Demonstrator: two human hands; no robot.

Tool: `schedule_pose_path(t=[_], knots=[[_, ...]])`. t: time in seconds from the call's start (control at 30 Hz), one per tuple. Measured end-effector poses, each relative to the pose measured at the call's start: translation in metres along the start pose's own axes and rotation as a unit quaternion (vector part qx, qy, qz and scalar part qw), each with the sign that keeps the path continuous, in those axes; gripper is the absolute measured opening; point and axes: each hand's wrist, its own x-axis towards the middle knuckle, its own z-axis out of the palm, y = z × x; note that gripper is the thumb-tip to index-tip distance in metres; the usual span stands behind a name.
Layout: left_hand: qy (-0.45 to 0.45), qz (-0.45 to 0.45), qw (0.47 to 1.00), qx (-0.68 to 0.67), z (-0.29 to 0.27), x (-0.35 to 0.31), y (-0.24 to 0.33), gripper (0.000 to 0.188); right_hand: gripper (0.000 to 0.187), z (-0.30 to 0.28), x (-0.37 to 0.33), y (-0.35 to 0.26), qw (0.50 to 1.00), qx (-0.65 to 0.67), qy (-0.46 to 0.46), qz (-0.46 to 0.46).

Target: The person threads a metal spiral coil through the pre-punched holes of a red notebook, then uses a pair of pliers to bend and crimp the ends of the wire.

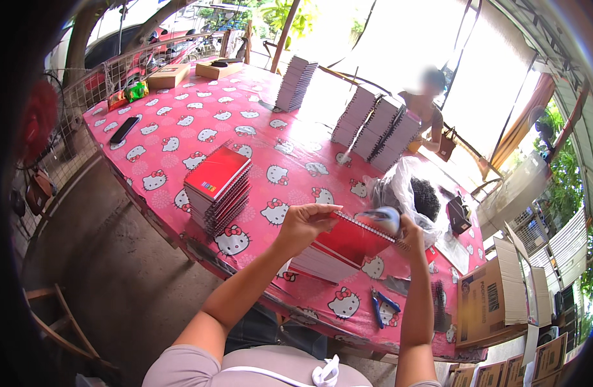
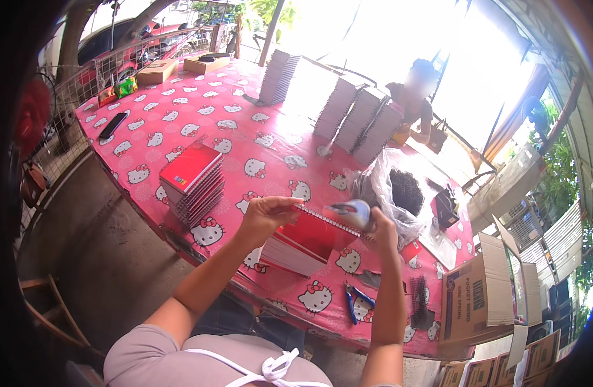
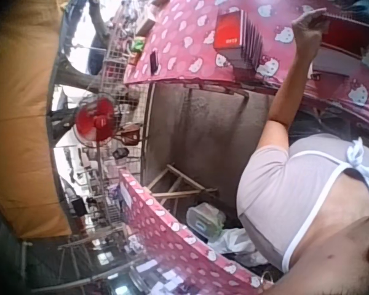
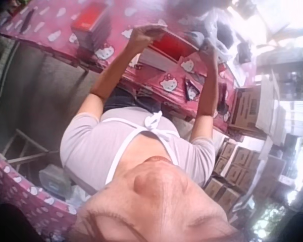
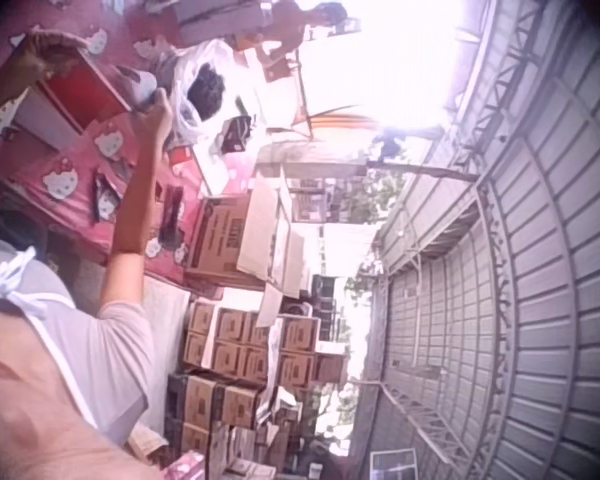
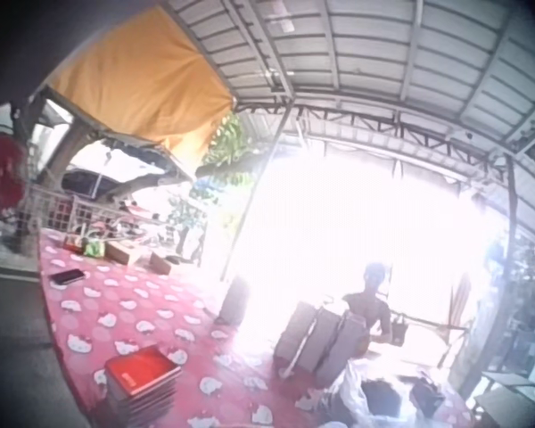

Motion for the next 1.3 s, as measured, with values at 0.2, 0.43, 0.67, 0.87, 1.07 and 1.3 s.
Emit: schedule_pose_path(t=[0.2, 0.43, 0.67, 0.87, 1.07, 1.3], knots=[[-0.022, 0.048, 0.995, -0.087, 0.011, 0.007, -0.01, 0.024, 0.042, 0.027, -0.07, 0.05, 0.968, -0.193, -0.066, 0.146], [-0.014, 0.388, 0.883, 0.264, 0.026, -0.017, 0.047, 0.022, 0.057, -0.018, -0.119, 0.04, 0.994, -0.066, -0.07, 0.059], [-0.063, 0.352, 0.855, 0.376, 0.02, -0.044, -0.018, 0.028, 0.065, 0.028, -0.222, -0.01, 0.959, -0.152, -0.142, 0.192], [-0.013, 0.389, 0.835, 0.389, 0.028, -0.047, -0.02, 0.025, 0.043, 0.031, -0.216, 0.003, 0.98, -0.116, -0.087, 0.139], [0.017, 0.38, 0.864, 0.329, 0.026, -0.048, -0.033, 0.025, 0.042, -0.005, -0.182, -0.084, 0.978, 0.206, 0.021, 0.016], [-0.066, 0.409, 0.787, 0.457, 0.025, -0.047, -0.024, 0.025, 0.046, 0.002, -0.159, -0.095, 0.989, 0.133, 0.03, -0.065]])
